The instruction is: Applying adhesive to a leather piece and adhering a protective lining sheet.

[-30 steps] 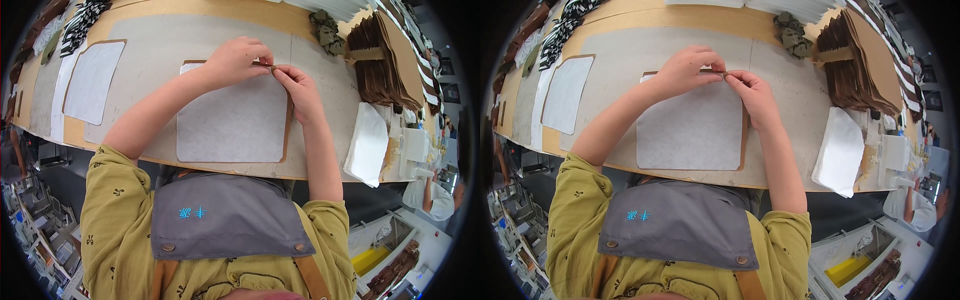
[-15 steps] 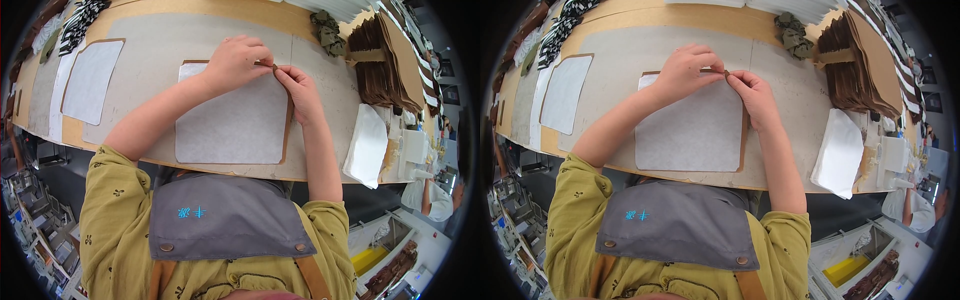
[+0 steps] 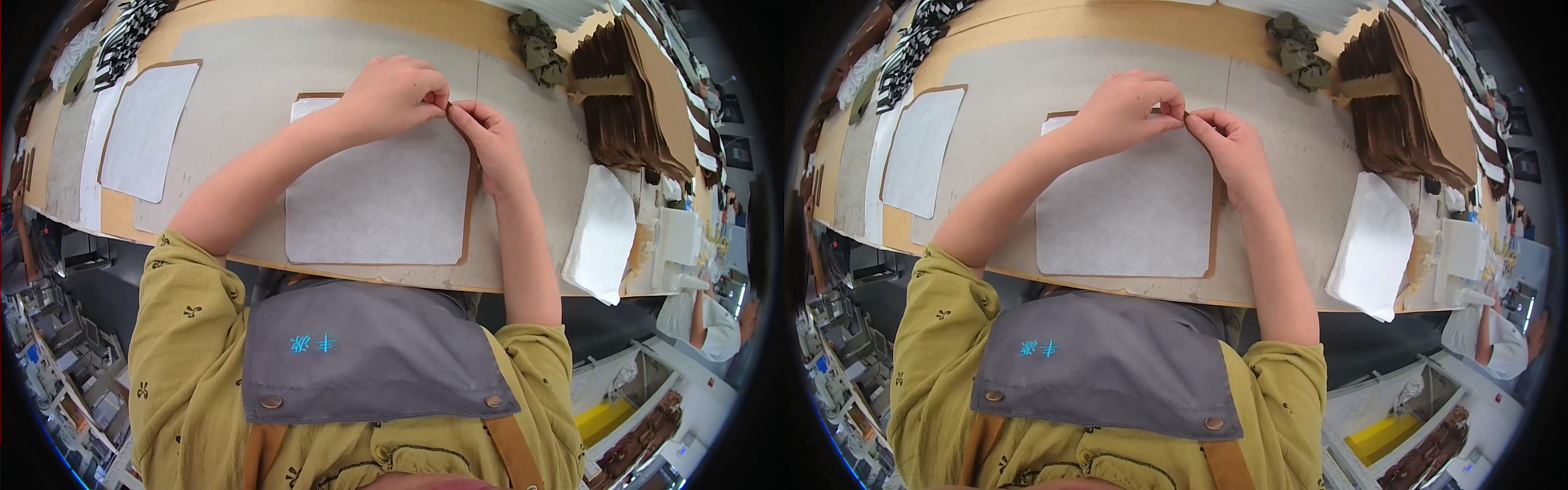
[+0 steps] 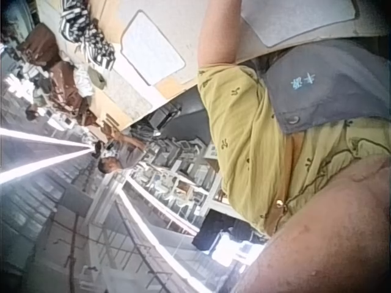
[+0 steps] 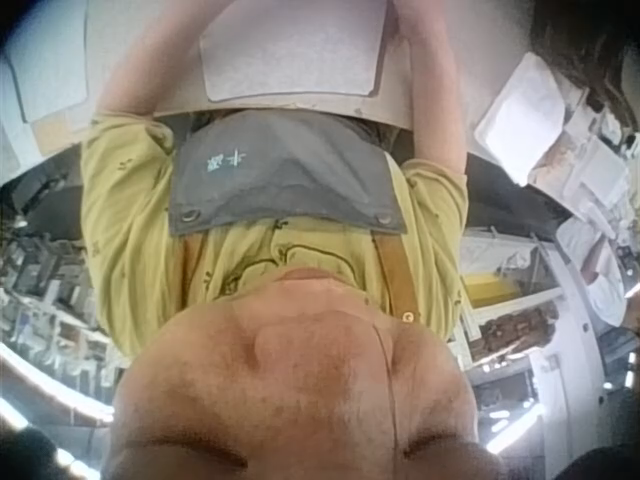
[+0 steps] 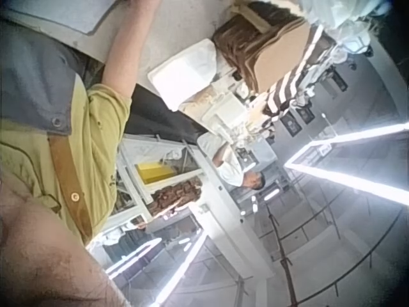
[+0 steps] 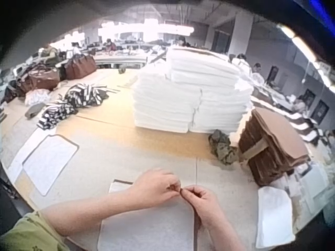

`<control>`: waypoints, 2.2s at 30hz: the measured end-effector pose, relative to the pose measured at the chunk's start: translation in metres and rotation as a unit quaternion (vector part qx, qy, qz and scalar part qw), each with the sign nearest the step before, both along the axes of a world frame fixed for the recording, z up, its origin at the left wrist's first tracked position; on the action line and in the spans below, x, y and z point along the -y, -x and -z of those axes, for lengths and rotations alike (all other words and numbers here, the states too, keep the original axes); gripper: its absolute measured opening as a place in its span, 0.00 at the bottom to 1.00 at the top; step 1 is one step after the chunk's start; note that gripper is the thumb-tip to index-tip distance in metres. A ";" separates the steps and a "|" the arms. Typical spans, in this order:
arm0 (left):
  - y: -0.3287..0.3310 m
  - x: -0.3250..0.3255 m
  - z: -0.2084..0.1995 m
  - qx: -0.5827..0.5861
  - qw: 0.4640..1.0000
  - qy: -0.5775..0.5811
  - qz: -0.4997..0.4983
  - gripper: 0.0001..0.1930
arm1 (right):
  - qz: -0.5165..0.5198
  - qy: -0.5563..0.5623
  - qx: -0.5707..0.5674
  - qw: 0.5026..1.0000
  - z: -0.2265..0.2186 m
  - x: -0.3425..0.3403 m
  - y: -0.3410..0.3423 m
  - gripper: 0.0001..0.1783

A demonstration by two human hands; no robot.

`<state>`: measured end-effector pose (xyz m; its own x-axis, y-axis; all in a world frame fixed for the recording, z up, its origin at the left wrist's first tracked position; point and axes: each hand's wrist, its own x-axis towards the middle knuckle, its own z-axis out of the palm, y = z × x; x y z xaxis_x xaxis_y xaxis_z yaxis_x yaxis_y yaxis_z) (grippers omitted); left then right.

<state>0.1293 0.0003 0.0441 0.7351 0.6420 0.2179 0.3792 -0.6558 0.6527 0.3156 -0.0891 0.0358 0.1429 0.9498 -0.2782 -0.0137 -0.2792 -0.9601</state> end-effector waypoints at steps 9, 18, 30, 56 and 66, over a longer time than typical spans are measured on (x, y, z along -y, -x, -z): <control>0.009 0.015 0.016 -0.027 0.978 -0.209 -0.015 0.08 | 0.021 0.013 -0.008 1.000 0.002 -0.002 -0.001 0.11; -0.001 0.015 0.014 0.036 0.976 -0.202 -0.067 0.06 | 0.004 -0.002 -0.036 0.999 0.003 -0.001 -0.002 0.11; -0.002 0.015 0.014 -0.050 0.974 -0.218 -0.025 0.04 | -0.009 -0.011 -0.011 1.000 0.008 -0.001 -0.004 0.11; -0.005 0.017 0.017 -0.049 0.942 -0.332 -0.022 0.06 | -0.012 -0.019 0.012 1.000 0.011 0.001 -0.003 0.11; 0.009 0.030 0.024 -0.052 0.930 -0.365 0.005 0.07 | -0.004 -0.025 0.133 0.991 0.010 0.002 0.008 0.10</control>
